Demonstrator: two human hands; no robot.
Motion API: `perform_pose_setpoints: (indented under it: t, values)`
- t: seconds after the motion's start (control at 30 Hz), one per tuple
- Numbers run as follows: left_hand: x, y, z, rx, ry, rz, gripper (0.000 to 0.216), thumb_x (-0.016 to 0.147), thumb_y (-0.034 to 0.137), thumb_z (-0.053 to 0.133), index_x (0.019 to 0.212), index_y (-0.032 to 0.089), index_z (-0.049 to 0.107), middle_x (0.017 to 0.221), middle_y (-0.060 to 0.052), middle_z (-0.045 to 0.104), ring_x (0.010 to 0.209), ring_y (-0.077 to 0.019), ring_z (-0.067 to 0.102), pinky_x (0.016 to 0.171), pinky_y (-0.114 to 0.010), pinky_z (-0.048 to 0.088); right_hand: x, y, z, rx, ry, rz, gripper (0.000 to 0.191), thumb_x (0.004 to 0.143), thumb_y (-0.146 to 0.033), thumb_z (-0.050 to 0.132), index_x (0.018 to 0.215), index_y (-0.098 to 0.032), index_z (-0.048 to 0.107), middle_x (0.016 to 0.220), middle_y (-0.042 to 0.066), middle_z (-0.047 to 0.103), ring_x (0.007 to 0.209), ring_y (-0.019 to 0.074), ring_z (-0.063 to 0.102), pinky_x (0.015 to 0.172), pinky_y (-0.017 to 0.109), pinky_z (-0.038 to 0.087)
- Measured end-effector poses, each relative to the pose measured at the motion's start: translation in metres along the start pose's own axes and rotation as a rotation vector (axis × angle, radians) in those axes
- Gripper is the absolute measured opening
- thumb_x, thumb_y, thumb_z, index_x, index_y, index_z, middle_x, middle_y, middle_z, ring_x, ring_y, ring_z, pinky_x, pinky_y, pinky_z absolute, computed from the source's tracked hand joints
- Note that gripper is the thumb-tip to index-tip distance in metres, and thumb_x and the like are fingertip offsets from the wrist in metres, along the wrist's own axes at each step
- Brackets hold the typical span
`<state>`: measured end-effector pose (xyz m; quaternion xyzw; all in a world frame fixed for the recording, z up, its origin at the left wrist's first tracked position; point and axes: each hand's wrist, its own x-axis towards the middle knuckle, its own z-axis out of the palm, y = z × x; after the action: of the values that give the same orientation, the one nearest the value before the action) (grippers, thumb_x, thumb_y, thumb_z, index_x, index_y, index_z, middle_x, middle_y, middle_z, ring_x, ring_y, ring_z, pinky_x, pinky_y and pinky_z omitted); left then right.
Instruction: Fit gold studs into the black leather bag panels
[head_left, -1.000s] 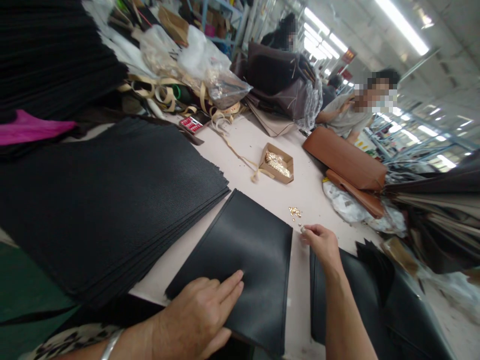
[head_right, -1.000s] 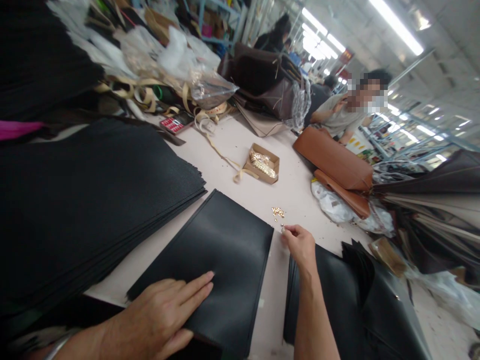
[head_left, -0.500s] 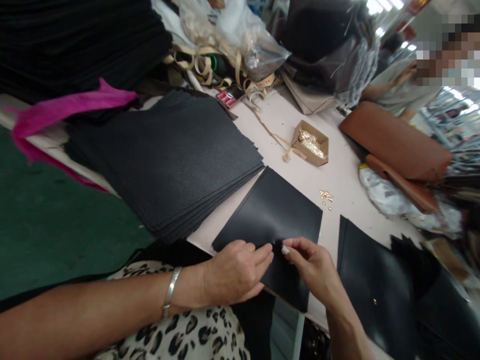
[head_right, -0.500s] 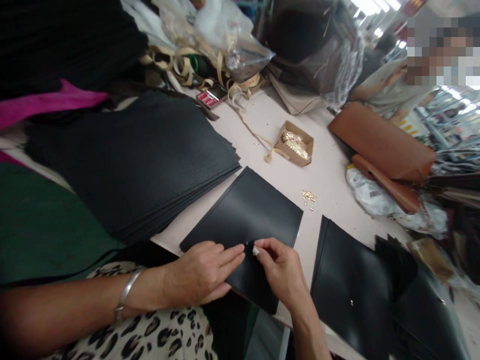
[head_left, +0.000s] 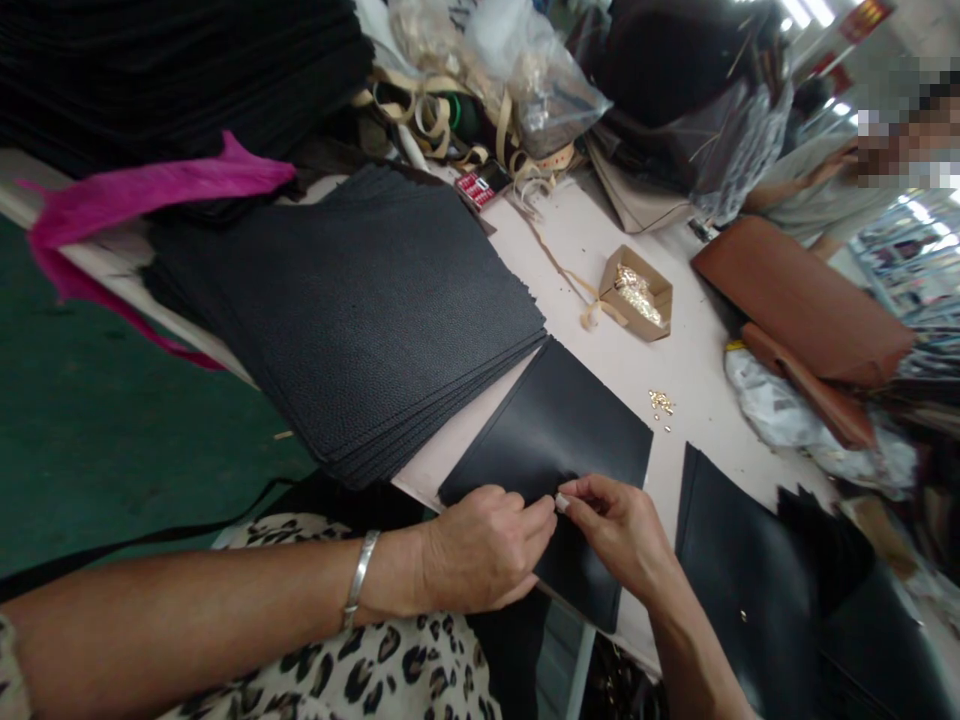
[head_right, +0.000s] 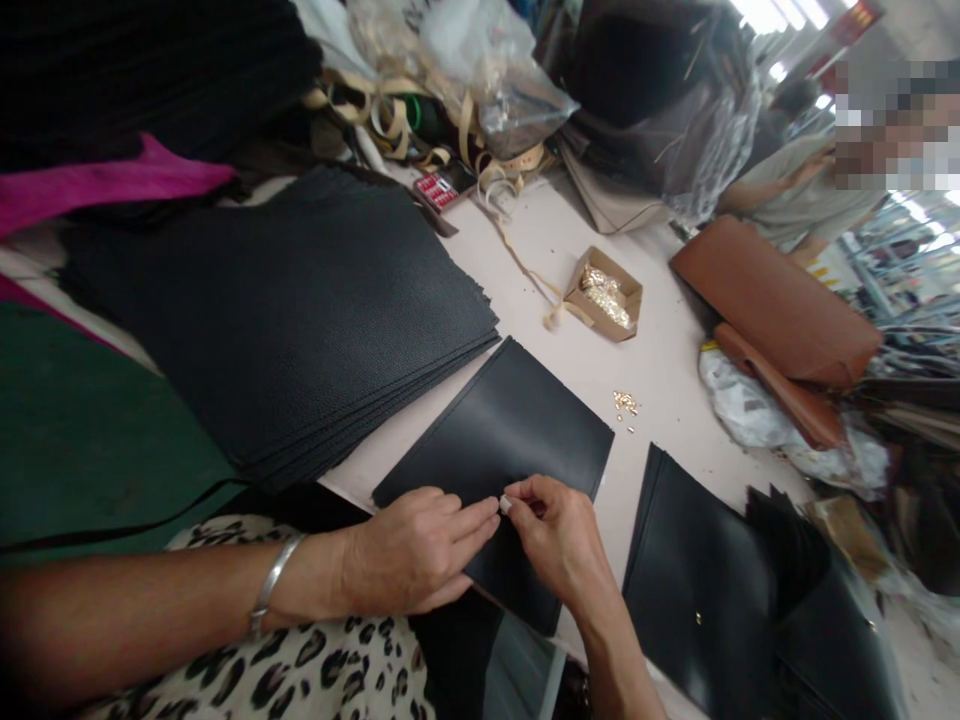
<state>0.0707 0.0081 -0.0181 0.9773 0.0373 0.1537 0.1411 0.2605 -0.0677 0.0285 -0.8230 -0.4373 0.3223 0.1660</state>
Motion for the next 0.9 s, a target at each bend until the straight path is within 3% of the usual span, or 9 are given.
perform_pose_setpoints:
  t: [0.3, 0.5, 0.63, 0.73, 0.83, 0.9]
  values:
    - [0.002, -0.001, -0.001, -0.038, -0.023, -0.007, 0.048, 0.093, 0.039, 0.050, 0.128, 0.007, 0.058, 0.132, -0.014, 0.060, 0.078, -0.0210, 0.057, 0.060, -0.036, 0.041, 0.022, -0.006, -0.012, 0.039, -0.191, 0.172, 0.013, 0.070, -0.032, 0.063, 0.069, -0.020, 0.067, 0.060, 0.000, 0.065, 0.054, 0.0145, 0.055, 0.049, 0.025, 0.037]
    - [0.001, -0.004, -0.004, -0.078, -0.037, 0.025, 0.042, 0.095, 0.031, 0.047, 0.127, 0.007, 0.058, 0.134, -0.016, 0.060, 0.078, -0.0206, 0.058, 0.061, -0.036, 0.041, 0.031, -0.007, -0.011, 0.015, -0.204, 0.248, 0.007, 0.066, -0.026, 0.065, 0.065, -0.020, 0.062, 0.053, -0.001, 0.062, 0.049, 0.0145, 0.056, 0.046, 0.025, 0.037]
    - [-0.001, -0.004, 0.000, -0.111, 0.002, 0.014, 0.034, 0.094, 0.028, 0.049, 0.122, 0.012, 0.061, 0.126, -0.011, 0.065, 0.079, -0.0204, 0.059, 0.062, -0.036, 0.042, 0.030, -0.007, -0.009, 0.063, -0.189, 0.265, 0.010, 0.066, -0.025, 0.070, 0.070, -0.019, 0.063, 0.052, -0.002, 0.061, 0.049, 0.0133, 0.055, 0.046, 0.023, 0.036]
    - [0.000, -0.005, 0.003, -0.125, 0.070, -0.003, 0.026, 0.093, 0.022, 0.050, 0.114, 0.018, 0.064, 0.115, -0.007, 0.069, 0.076, -0.0188, 0.060, 0.063, -0.034, 0.043, 0.020, -0.004, -0.016, 0.037, -0.066, 0.172, 0.021, 0.069, -0.033, 0.074, 0.083, -0.019, 0.068, 0.064, 0.000, 0.066, 0.058, 0.0149, 0.059, 0.053, 0.025, 0.042]
    - [0.001, -0.006, 0.003, -0.129, 0.138, -0.013, 0.024, 0.092, 0.018, 0.049, 0.110, 0.019, 0.065, 0.109, -0.005, 0.070, 0.076, -0.0182, 0.061, 0.066, -0.033, 0.044, 0.003, 0.008, -0.026, -0.144, 0.298, 0.094, 0.031, 0.078, -0.042, 0.068, 0.099, -0.020, 0.072, 0.091, 0.007, 0.070, 0.081, 0.0213, 0.065, 0.077, 0.033, 0.049]
    - [0.002, -0.006, 0.004, -0.130, 0.176, -0.011, 0.026, 0.092, 0.014, 0.048, 0.111, 0.019, 0.065, 0.106, -0.005, 0.070, 0.077, -0.0179, 0.062, 0.068, -0.032, 0.045, -0.010, 0.022, -0.029, -0.139, 0.496, 0.140, 0.037, 0.077, -0.041, 0.068, 0.109, -0.022, 0.072, 0.102, 0.010, 0.069, 0.090, 0.0247, 0.065, 0.087, 0.039, 0.047]
